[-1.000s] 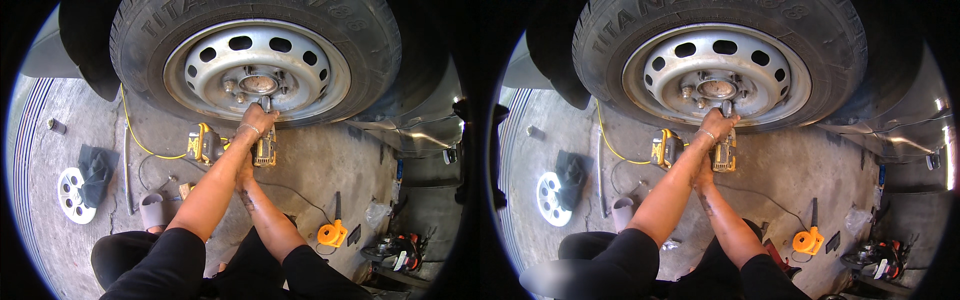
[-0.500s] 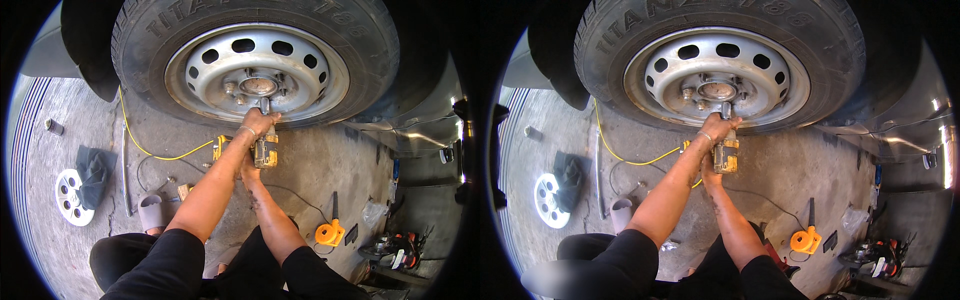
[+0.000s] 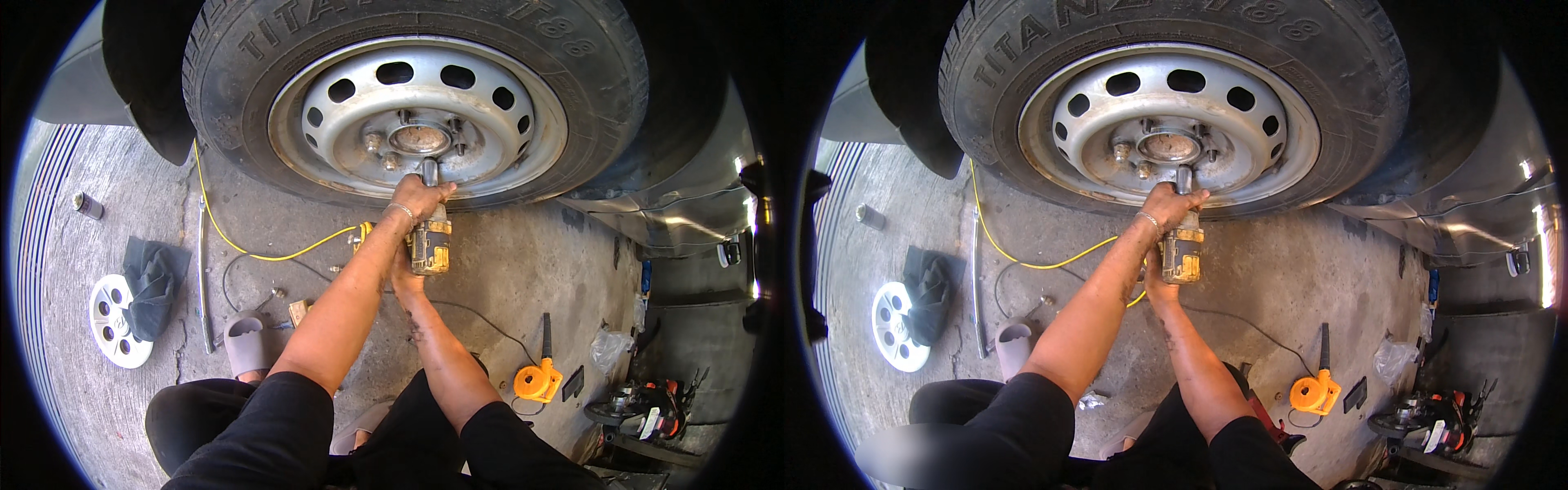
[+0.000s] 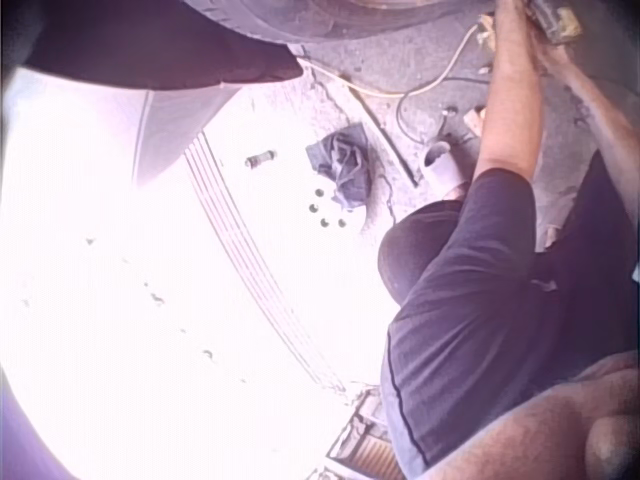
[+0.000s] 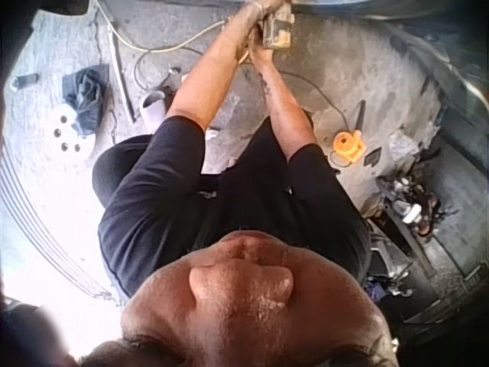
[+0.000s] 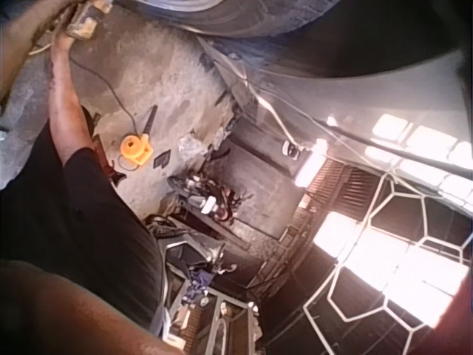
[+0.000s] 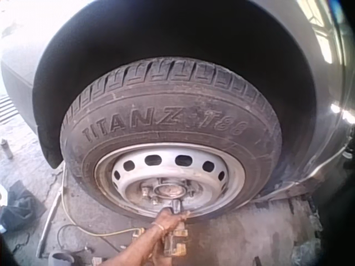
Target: The person uses a corded impact wrench to tighten lug nuts on a car wheel. After securing the wheel, they pick up a silver hub cap and press it into place by hand, then use the impact wrench again to tighten the lug nuts further.
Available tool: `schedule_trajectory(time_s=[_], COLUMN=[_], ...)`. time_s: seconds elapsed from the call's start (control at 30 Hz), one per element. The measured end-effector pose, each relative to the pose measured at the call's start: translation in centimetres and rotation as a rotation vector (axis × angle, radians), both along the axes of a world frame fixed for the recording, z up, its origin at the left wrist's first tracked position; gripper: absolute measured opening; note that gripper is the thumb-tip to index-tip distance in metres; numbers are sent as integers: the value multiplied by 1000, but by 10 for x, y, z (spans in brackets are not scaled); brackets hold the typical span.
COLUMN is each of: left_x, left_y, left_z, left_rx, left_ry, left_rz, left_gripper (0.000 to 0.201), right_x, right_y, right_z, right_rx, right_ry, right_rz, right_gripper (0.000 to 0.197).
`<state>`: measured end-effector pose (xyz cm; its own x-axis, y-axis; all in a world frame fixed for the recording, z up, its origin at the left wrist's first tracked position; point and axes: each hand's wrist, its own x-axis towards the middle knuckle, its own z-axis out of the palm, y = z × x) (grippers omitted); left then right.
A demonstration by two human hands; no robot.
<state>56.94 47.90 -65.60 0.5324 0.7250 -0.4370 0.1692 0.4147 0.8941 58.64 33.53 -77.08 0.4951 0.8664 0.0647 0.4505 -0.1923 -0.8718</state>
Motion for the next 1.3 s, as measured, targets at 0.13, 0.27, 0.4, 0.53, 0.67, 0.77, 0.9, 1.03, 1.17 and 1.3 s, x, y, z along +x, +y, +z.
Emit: schedule_trajectory(time_s=[0.13,0.27,0.4,0.53,0.67,0.77,0.9,1.03,1.17,1.3], left_x=[-4,-5,3,2,-31,-75,-110,-113,-92,-61], left_y=[-4,-5,-9,-30,-54,-78,-116,-120,-73,-40], left_z=[1,7,7,-22,-91,-147,-185,-176,-119,-36], left_rx=[24,-288,-343,-361,-589,-975,-1110,-1033,-730,-402], left_ry=[-22,-430,-544,-558,-557,-502,-328,-341,-505,-602], left_rz=[-9,162,238,394,787,945,1052,1063,705,366], left_gripper=[35,36,33,32,31,31,32,33,30,22], right_x=[2,5,18,27,28,17,-5,-6,3,-10], right_y=[-10,-18,-30,-53,-66,-66,-66,-60,-50,-32], right_z=[-1,6,21,28,27,24,24,34,43,49], right_rx=[-22,36,-2,-32,-249,-431,-707,-724,-411,-163], right_ry=[38,88,61,74,258,189,18,-37,87,97], right_rz=[-41,-118,-170,-45,143,260,417,433,280,128], right_gripper=[38,28,36,31,35,36,47,50,45,34])
